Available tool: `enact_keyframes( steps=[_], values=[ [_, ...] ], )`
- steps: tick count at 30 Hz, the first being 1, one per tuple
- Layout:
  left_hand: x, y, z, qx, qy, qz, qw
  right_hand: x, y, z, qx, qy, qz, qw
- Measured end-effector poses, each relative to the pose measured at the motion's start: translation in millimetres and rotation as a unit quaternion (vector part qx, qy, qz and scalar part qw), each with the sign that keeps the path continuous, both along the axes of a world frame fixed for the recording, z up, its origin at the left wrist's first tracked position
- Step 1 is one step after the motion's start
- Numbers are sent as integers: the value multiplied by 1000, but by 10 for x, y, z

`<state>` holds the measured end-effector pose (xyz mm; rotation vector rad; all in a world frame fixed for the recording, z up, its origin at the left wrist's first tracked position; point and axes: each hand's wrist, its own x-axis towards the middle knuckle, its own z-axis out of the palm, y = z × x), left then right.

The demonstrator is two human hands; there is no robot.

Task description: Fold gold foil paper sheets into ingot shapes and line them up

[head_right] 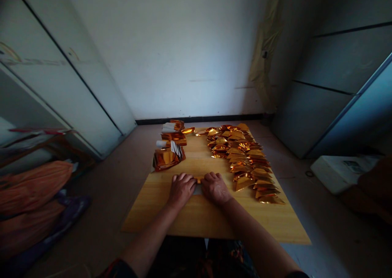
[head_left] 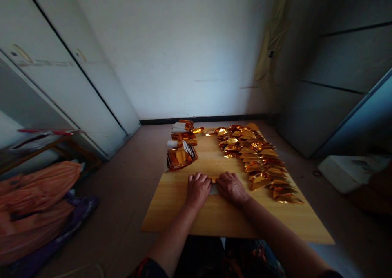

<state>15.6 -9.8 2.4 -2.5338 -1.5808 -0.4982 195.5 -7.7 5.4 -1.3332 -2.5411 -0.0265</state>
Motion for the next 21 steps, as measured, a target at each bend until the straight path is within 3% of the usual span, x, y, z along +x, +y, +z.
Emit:
enact_keyframes(
  steps=[7, 15, 21],
  values=[
    [30, -67, 58, -18, -3, 8, 1000, 189, -152, -89, 20, 39, 25, 999],
    [7, -172, -33, -28, -3, 12, 1000, 242, -165, -147, 21, 50, 9, 998],
    [-80, -34, -13, -54, 11, -15, 998, 178, -80, -76, 5, 53, -4, 999]
  ],
)
